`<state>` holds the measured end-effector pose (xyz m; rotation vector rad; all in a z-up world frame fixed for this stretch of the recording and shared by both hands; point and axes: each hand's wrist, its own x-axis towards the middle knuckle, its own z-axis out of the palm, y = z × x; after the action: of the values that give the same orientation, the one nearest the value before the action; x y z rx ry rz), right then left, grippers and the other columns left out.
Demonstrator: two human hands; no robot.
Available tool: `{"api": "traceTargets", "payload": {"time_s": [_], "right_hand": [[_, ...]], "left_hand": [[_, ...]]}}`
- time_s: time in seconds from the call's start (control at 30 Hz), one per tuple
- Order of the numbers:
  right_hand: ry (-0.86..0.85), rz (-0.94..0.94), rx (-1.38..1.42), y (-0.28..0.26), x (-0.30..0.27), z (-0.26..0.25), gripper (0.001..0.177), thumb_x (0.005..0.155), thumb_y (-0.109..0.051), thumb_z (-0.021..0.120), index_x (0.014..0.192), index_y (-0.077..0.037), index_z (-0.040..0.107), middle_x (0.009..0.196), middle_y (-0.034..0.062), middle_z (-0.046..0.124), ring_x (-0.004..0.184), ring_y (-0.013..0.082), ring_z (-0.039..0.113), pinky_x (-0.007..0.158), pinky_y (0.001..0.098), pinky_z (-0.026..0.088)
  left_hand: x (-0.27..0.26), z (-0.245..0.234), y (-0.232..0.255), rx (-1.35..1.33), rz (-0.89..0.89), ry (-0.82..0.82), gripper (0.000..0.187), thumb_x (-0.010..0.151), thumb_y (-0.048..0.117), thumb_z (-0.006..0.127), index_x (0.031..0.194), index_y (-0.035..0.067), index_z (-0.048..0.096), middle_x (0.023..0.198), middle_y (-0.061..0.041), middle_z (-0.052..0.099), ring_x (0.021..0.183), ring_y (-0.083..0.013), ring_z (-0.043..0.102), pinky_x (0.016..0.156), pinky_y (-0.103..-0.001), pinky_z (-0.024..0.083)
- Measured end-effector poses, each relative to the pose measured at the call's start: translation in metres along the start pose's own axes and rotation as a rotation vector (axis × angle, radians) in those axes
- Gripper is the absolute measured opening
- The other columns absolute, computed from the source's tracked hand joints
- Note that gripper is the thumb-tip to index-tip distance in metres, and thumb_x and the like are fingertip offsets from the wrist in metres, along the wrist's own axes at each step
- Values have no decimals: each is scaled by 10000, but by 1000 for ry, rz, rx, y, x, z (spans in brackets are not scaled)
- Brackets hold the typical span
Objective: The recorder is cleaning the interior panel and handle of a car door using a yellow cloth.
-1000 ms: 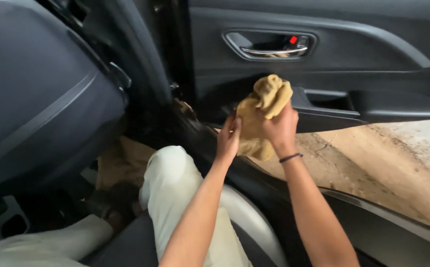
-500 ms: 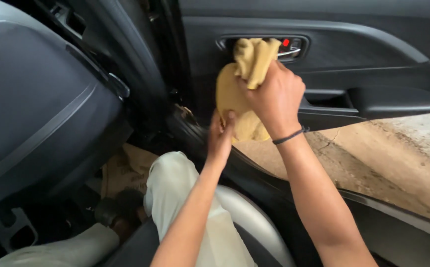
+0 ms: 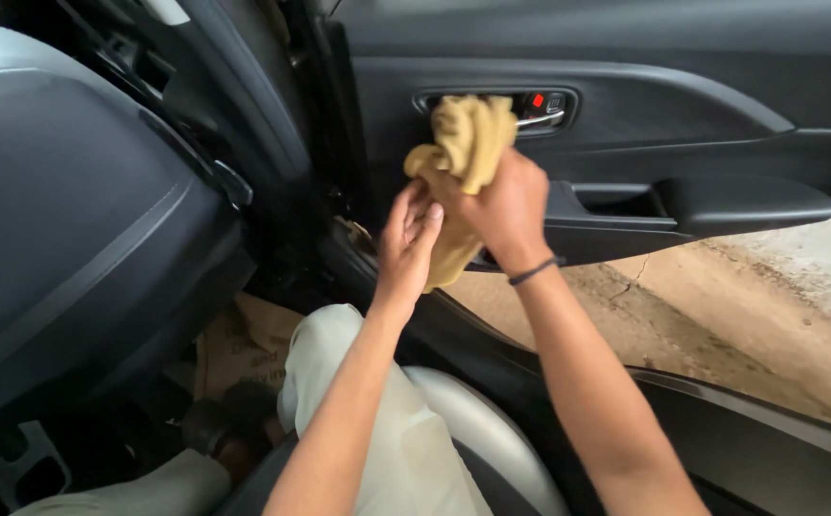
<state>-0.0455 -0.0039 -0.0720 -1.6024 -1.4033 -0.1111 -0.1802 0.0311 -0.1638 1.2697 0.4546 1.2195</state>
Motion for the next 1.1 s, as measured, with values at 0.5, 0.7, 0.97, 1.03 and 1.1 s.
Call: {"api": "traceTargets", "payload": {"time_s": [0.5,0.7,0.97,1.03,1.1], "right_hand": [[209,-288,87,20,-17,11,378,850,-169,807,1176,-30,675,1152,183,703,967,415,711,818,432,581],[126,-55,71,-10,-7,2,306,884,-226,788,1096,-39,671,974,159,742,885,396,722,732,449,574],[-14,-236,-46,-30,-3,8,335,861,-260,799,1106,-73,670,962,166,724,827,398,713,689,473,568],[-73,-271,23,-46,1,-8,408,824,-226,798,1150,-32,649,1048,194,707,883,413,697,720,474,561],[-124,-304,89,-65,10,-29,484,788,-192,797,1195,9,627,1134,222,691,939,428,681,752,475,555]], "left_hand": [[14,33,9,-49,52,-112,689,1052,212,653,1618,74,285,1562,-172,478,1433,-264,519,1181,-370,462],[18,46,38,224,-10,-9,704,1024,369,614,1608,83,343,1558,-161,493,1427,-255,496,1165,-382,409],[30,25,95,252,-75,41,604,920,357,727,1426,93,531,1307,-124,671,1189,-212,652,1011,-343,527],[32,19,106,315,-35,64,490,924,312,729,1318,70,566,1221,-120,701,1123,-204,690,949,-334,561],[37,13,112,379,7,79,380,929,266,732,1211,46,603,1135,-116,732,1056,-195,728,887,-324,596]]}}
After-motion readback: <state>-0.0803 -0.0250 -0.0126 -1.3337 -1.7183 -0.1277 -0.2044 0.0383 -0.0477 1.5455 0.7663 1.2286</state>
